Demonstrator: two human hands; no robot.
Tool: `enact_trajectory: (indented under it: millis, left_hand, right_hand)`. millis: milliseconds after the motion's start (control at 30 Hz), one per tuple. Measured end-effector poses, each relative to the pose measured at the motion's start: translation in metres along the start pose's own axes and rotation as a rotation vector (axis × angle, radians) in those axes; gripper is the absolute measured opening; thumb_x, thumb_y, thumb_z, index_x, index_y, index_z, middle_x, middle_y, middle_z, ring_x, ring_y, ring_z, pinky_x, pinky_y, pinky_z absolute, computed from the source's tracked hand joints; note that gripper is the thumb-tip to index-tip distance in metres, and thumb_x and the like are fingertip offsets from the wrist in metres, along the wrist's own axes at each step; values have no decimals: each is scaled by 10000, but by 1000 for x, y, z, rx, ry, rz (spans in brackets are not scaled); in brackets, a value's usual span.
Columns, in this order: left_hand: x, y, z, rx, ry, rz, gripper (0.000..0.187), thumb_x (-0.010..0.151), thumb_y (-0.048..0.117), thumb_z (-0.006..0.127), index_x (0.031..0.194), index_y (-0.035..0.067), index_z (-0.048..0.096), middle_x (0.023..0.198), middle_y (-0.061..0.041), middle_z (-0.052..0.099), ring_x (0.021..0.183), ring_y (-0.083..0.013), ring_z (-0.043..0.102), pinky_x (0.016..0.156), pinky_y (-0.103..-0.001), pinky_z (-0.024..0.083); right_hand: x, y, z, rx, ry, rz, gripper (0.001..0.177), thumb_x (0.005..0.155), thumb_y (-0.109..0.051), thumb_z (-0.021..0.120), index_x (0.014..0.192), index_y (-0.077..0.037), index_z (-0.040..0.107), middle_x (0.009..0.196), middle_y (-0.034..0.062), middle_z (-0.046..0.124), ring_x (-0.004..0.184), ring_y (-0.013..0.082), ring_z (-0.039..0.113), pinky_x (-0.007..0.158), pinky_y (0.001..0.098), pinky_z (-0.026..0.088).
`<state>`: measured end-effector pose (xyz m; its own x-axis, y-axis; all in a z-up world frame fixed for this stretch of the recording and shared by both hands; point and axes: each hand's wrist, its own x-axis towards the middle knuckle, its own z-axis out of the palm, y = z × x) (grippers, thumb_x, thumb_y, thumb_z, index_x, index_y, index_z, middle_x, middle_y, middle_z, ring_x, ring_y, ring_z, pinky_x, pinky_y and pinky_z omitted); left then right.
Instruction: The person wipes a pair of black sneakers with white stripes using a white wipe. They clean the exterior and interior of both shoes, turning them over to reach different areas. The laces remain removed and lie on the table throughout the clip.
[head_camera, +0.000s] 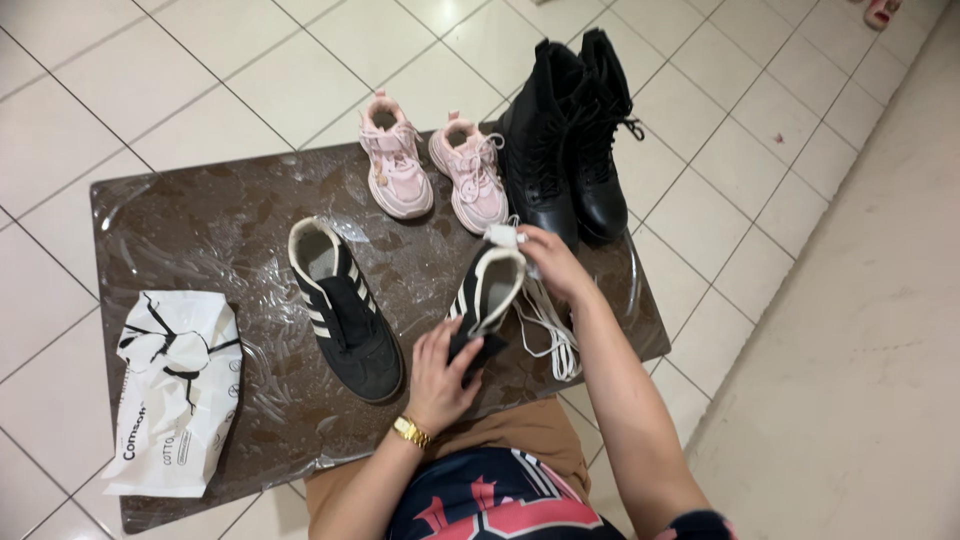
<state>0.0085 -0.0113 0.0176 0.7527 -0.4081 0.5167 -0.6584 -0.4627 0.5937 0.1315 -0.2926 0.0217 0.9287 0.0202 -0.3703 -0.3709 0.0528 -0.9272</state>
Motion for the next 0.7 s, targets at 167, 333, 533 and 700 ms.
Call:
enact_trajectory:
  millis: [167, 333, 533, 700]
  left_hand:
    - [1, -14, 3, 198, 177, 234, 580, 848, 99, 746, 1308, 294, 450, 1478, -81, 553, 1396, -336, 503, 1153, -575, 375]
    - [18, -11, 0, 193, 89, 187, 736, 772, 57, 746, 1438, 203, 471, 1358, -88, 562, 1320, -334, 525, 1152, -621, 372]
    - [41, 22, -8, 151, 26, -155, 1028, 573, 204, 811, 1512, 48, 422, 1355, -210, 540, 1250, -366, 534, 1061, -547, 387]
    - [42, 32, 4, 309, -21, -180, 812, 688, -17, 685, 1472, 30, 478, 1282, -145, 616, 1178, -305, 582, 994, -471, 444]
  right_hand:
    - [-49, -33, 14, 259, -45, -470, 338, 927, -23, 518, 1228, 48, 656, 1225, 114, 704, 1110, 184, 676, 986, 318, 543]
    - [-77, -27, 10, 397, 19, -528, 298, 1006, -48, 520, 1243, 42, 678, 1225, 162, 711, 1095, 220, 698, 983, 356, 568]
    - [-105, -22, -17, 176, 91, -573, 267, 1005, -6, 529, 1219, 18, 686, 1307, 167, 675, 1181, 245, 671, 1037, 384, 538]
    - [-130, -57, -5, -799, 137, -539, 452, 852, 97, 545, 1265, -9, 695, 1488, 183, 575, 1462, 377, 415, 1162, 493, 373]
